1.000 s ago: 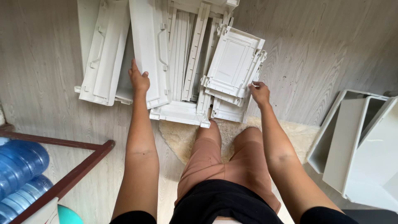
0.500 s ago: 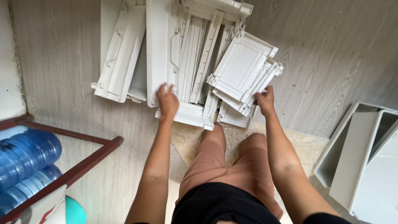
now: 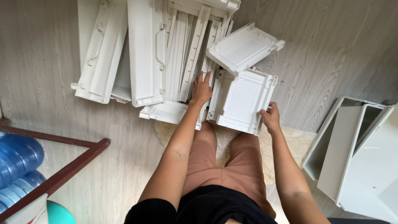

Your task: The person kneels on a rug and repeatedly picks up white plastic furniture components, snaps them together, and sets them down. The person handles frames, panels, and trays, assembling them into larger structures and occasionally repositioning them on the floor.

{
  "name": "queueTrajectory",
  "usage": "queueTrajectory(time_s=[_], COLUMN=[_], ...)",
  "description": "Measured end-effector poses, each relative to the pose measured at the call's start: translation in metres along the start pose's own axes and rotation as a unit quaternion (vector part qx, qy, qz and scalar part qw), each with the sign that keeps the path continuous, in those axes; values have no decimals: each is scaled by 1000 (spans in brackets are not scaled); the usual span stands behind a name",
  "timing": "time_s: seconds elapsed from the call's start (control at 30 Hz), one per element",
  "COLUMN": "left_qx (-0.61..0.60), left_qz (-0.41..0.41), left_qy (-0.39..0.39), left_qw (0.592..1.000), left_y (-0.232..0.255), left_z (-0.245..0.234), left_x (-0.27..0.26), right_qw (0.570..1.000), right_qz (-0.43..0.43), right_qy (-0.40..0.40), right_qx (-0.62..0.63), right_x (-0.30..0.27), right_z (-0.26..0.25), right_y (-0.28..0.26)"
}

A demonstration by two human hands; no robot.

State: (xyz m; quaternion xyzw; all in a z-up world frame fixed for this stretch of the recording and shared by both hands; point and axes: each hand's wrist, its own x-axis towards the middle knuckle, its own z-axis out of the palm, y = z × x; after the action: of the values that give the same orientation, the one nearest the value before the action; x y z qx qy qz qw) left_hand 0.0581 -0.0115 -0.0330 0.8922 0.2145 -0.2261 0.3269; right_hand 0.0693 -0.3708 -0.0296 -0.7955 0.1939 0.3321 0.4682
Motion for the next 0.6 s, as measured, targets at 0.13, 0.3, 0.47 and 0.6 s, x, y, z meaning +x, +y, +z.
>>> queueTrajectory(time_s=[0.13,0.3,0.47,0.6], left_qx=[44,201,-31,-70], left_qz=[-55,-176,-395,-313], left_qy=[-12,254,229,306], left_qw=[997,930,889,896], left_y=[-6,-69,-152,-169], left_z=[-14,-111,-184,-193], left_x=[9,-8,-11,-9], right_qw=[996,964,935,939], right_qz=[56,37,-73,-160], right_qy=[-71,-61,57,-31], right_qx=[-24,-256,-342,-304], right_x=[12,25,8,-10], right_z=[26,40,54,106], right_y=[-2,-34,-96,-165])
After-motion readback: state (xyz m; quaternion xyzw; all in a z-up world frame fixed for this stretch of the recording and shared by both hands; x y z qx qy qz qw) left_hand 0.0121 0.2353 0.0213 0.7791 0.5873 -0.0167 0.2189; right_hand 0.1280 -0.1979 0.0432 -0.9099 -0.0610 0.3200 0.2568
